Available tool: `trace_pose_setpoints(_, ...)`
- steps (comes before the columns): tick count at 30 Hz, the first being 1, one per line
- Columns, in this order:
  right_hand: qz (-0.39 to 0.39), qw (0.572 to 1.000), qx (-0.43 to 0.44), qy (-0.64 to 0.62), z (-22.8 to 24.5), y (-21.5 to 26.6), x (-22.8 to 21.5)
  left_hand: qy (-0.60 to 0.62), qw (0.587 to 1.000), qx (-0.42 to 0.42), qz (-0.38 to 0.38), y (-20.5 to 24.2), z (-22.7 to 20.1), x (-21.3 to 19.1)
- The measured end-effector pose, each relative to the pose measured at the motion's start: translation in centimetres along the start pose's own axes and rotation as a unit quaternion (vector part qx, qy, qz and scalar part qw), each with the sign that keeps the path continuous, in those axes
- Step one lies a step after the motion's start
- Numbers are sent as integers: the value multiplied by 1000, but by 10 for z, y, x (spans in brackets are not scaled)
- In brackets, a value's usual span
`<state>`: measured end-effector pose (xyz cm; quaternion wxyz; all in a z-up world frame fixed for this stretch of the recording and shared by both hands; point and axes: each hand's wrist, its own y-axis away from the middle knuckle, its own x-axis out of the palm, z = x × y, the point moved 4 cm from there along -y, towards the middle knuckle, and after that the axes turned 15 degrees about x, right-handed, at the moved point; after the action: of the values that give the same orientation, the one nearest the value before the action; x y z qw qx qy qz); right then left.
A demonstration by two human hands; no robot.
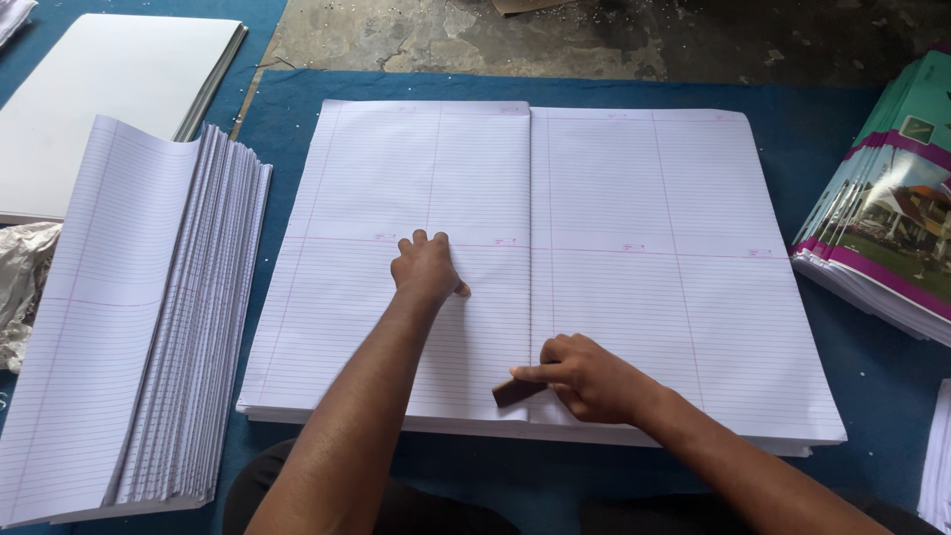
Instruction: The person folds a stack of lined papers in half using a small wooden block to press the crease. They repeatedly fold, crease, and stack the papers on the floor.
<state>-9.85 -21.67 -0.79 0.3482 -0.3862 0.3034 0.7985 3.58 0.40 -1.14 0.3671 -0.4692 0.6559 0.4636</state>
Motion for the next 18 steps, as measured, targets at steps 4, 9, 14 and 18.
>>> trace_pose_setpoints(4, 45, 998, 32, 14, -1, 4, 2, 1, 1000, 0, 1, 1, -1, -1)
trace_pose_setpoints(9, 54, 997, 57, -16, -4, 9, 1, 0, 1000, 1, 1, 0, 0, 0)
trace_pose_setpoints(14, 39, 974, 170, -144, -20, 8, -11, -1, 1000, 0, -1, 0, 0, -1)
trace_pose_setpoints(18, -67, 947, 277, -146, -44, 6, -30, -4, 1000, -3, 3, 1, -1, -2)
